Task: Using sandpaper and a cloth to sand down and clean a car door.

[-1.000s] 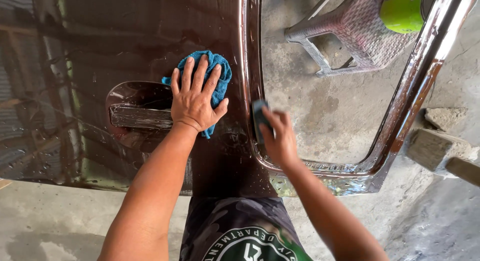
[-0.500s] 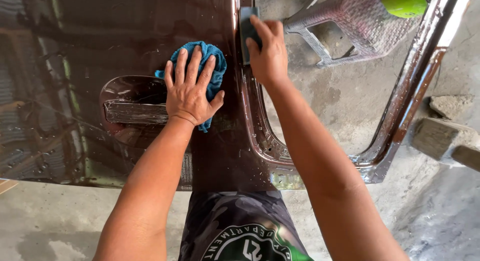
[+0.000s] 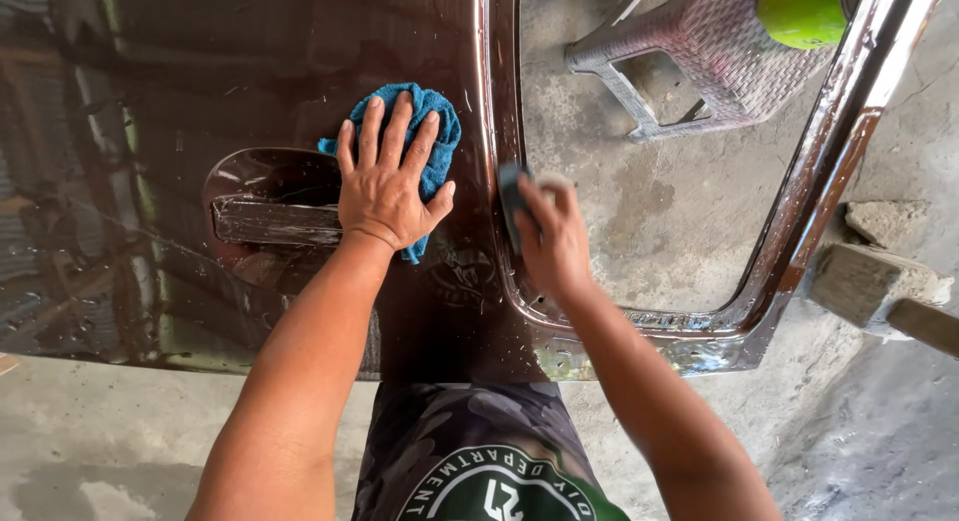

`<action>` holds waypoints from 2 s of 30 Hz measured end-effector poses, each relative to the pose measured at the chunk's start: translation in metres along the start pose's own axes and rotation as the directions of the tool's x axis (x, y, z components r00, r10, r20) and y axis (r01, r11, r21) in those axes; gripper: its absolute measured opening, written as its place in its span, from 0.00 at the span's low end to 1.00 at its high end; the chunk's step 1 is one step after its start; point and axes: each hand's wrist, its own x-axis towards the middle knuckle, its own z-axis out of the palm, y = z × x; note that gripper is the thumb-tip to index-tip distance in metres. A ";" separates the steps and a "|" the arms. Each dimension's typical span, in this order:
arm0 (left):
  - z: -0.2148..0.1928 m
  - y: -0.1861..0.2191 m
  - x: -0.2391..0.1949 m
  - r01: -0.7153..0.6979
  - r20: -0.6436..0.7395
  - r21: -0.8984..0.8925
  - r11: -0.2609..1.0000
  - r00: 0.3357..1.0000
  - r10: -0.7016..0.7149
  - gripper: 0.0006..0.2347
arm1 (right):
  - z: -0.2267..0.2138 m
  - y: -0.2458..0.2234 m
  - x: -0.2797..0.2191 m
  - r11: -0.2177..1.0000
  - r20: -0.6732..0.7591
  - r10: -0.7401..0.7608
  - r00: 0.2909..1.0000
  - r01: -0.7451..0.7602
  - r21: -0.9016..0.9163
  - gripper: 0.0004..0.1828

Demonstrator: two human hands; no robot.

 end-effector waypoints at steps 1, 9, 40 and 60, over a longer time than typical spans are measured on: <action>-0.001 0.000 0.000 -0.001 0.001 0.004 1.000 1.000 0.001 0.34 | 0.001 -0.008 0.024 1.000 -0.001 0.000 1.000 0.000 0.004 0.23; -0.007 0.004 0.001 0.024 0.022 -0.025 0.999 0.999 -0.024 0.35 | -0.010 -0.026 0.066 0.989 -0.174 -0.108 0.979 0.123 0.077 0.26; 0.005 -0.002 0.001 0.019 0.011 0.000 1.000 1.000 -0.019 0.34 | -0.005 0.023 -0.097 0.997 0.074 0.038 0.997 -0.033 -0.072 0.23; 0.001 0.000 0.000 0.001 -0.001 -0.024 1.000 1.000 -0.001 0.34 | -0.005 0.025 -0.084 0.998 0.097 0.028 0.995 -0.023 -0.050 0.24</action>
